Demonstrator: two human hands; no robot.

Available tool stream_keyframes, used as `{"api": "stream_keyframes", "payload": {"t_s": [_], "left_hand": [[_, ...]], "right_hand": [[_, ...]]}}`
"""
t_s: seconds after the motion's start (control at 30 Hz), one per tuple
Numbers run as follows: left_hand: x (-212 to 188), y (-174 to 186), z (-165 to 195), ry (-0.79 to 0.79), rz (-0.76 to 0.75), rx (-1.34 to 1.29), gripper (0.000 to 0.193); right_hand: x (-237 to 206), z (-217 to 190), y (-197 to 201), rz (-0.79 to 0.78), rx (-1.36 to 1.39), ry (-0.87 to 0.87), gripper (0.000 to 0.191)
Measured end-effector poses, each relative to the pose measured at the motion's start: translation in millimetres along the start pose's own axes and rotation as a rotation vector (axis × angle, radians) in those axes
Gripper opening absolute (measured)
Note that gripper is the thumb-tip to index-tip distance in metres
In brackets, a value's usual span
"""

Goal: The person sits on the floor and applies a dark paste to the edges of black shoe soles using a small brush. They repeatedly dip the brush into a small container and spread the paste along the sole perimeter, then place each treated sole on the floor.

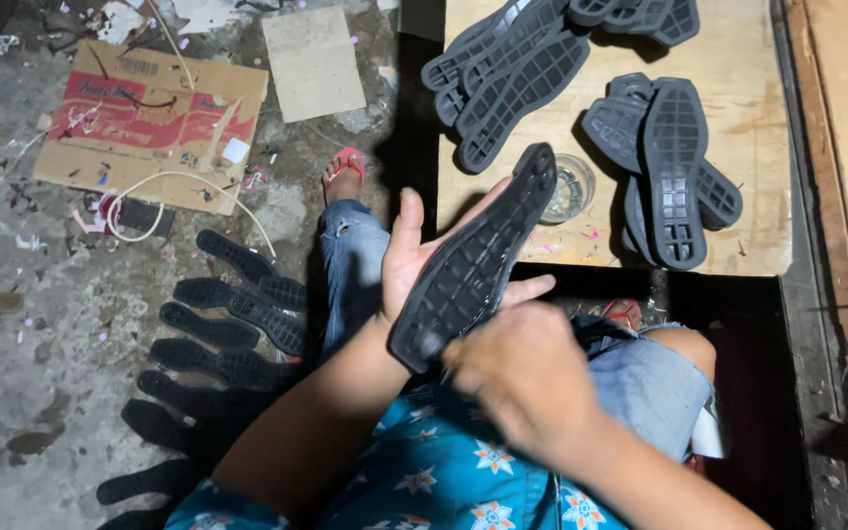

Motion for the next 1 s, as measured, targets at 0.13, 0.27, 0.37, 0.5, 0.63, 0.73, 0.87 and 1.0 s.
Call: {"api": "stream_keyframes", "payload": {"t_s": [0.13,0.27,0.37,0.5,0.63,0.73,0.87,1.0], "left_hand": [[3,-3,3,-0.015,0.067,-0.014,0.105],[6,-4,8,-0.026,0.11,0.051,0.108],[6,-4,7,-0.046,0.115,0.087,0.106],[8,1,-2,-0.034,0.066,-0.038,0.101],[8,13,-4,-0.044,0.136,0.024,0.1],[8,22,-8,-0.052,0.171,0.147,0.097],[16,30,-2,-0.071,0.11,0.049,0.087],[17,29,10,-0.222,0.083,0.039,0.083]], "right_hand": [[-6,11,13,0.11,-0.086,-0.066,0.017],[-3,12,17,-0.036,-0.065,-0.011,0.018],[0,15,26,0.204,-0.172,-0.208,0.014],[6,4,16,0.036,-0.064,-0.004,0.015],[12,11,14,0.078,-0.082,-0.076,0.018],[16,20,17,0.195,-0.067,-0.202,0.019],[14,6,9,0.011,0.001,0.004,0.026],[6,-7,9,-0.107,0.052,0.11,0.032]]}}
Point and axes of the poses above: each hand's wrist, its own x-axis towards the middle knuckle, its own y-axis out of the back of the hand, z = x × y, the point moved 3 cm from there along x, towards the middle knuckle, and after that the axes turned 8 degrees about x, right-handed, at the moved point
